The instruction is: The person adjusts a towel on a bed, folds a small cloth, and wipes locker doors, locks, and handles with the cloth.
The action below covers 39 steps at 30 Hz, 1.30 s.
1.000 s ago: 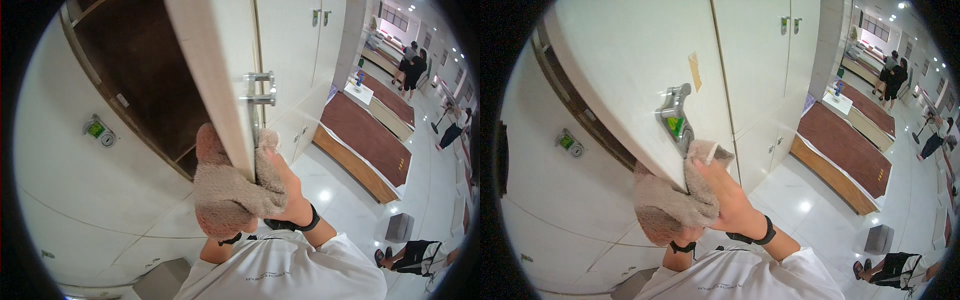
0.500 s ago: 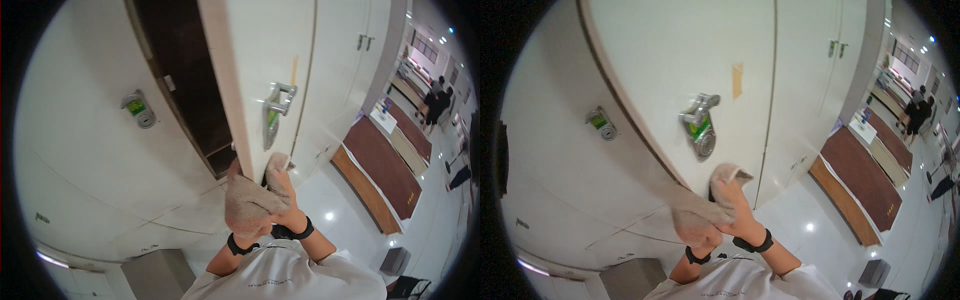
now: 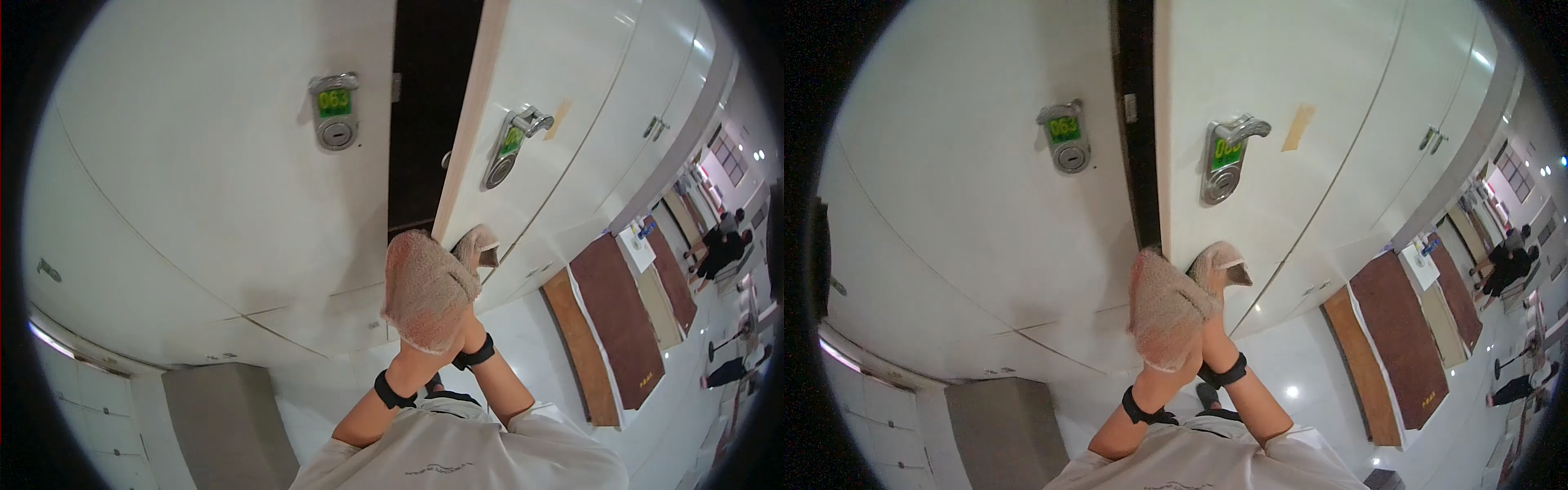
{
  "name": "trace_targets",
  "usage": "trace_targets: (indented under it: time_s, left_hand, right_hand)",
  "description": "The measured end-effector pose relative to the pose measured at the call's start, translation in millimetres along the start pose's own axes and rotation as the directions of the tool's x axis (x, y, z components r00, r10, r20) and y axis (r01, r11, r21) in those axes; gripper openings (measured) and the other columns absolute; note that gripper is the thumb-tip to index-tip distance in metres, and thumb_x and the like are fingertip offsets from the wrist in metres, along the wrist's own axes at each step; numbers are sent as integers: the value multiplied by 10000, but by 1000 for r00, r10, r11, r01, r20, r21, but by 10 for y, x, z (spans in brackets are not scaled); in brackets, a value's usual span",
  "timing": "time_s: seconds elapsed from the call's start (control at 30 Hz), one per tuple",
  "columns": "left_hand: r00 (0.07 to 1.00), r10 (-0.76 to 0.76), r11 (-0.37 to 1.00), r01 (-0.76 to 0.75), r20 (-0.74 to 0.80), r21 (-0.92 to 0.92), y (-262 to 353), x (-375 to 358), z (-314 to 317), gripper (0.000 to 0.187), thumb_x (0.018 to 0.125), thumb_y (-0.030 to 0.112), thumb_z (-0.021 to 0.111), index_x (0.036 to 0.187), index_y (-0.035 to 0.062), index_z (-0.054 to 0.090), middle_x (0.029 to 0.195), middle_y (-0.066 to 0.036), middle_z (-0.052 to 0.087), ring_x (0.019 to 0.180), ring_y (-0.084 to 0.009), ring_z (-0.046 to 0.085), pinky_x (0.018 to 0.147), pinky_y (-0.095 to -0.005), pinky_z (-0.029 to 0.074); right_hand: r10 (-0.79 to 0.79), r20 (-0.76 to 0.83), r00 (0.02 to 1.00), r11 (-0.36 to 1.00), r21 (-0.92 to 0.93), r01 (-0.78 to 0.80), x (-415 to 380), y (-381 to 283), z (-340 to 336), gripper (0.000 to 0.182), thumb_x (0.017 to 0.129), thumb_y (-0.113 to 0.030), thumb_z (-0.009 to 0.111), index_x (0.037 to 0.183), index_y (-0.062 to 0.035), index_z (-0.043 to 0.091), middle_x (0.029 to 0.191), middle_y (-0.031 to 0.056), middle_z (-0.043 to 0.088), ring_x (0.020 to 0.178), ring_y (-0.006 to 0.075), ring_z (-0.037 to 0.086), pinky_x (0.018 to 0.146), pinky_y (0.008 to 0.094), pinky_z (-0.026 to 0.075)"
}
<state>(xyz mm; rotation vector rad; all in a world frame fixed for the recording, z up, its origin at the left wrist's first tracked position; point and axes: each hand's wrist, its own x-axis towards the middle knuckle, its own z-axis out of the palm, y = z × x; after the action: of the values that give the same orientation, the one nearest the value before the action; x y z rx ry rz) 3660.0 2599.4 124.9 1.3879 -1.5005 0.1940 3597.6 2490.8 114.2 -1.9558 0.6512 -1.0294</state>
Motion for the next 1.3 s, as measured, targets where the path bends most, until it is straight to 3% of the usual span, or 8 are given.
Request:
trace_targets:
  time_s: [0.4,0.67,0.77,0.87,0.97,1.17,1.27,1.3]
  left_hand:
    - [994,-112,941,105,-4,-322,-200,68,373,730,722,325,825,1357,116,531,1368,-136,552,1313,-335,478,1121,-471,353]
    - [998,-35,992,27,-60,-120,-214,1000,247,549,798,330,770,1291,155,602,1321,-109,595,1276,-317,513,1099,-513,351]
    - [970,-172,943,112,-171,-313,-328,946,430,486,836,311,737,1270,129,615,1301,-108,610,1256,-336,525,1079,-513,367]
    - [996,-46,993,53,-74,101,-482,849,512,421,878,291,695,1248,102,626,1281,-123,623,1247,-356,524,1069,-504,380]
    - [992,-121,992,122,-33,29,-506,782,575,363,912,268,649,1228,90,637,1279,-132,629,1237,-368,528,1062,-506,384]
    - [977,-51,998,59,-206,32,-515,1044,676,381,931,263,618,1276,101,610,1333,-146,601,1294,-359,503,1112,-523,339]
    - [915,358,832,-222,-187,509,-671,1342,641,421,942,284,604,1329,119,582,1381,-156,563,1348,-351,457,1138,-539,303]
    - [950,259,899,-171,-174,402,-694,1434,643,426,944,283,596,1340,127,578,1393,-157,553,1360,-355,441,1144,-547,287]
  right_hand:
    - [139,53,989,985,100,-144,150,414,-151,612,881,-219,675,1406,13,462,1518,272,342,1375,466,339,1143,496,284]
    - [157,86,984,969,180,-170,827,384,-647,625,895,-210,655,1432,14,425,1533,265,330,1394,448,328,1150,476,286]
    - [97,17,995,990,98,-98,1003,383,-585,608,902,-200,636,1425,25,423,1539,276,293,1403,456,279,1158,473,251]
    - [-186,-75,980,963,-213,167,936,464,-457,719,910,-261,625,1486,38,317,1597,266,178,1455,488,141,1185,510,162]
    - [-354,-112,929,872,-398,285,914,621,-426,827,917,-314,608,1536,51,197,1635,262,96,1487,516,42,1201,547,89]
    - [-351,-247,903,922,-261,287,1184,490,-468,898,930,-340,556,1555,60,50,1629,276,87,1485,521,12,1198,564,33]
    - [-488,-277,828,860,-317,401,1444,170,-580,879,930,-350,519,1550,71,59,1624,280,98,1481,527,21,1196,577,18]
    - [-521,-284,805,838,-353,417,1531,109,-593,881,924,-351,512,1549,74,60,1623,279,106,1477,532,28,1195,586,15]
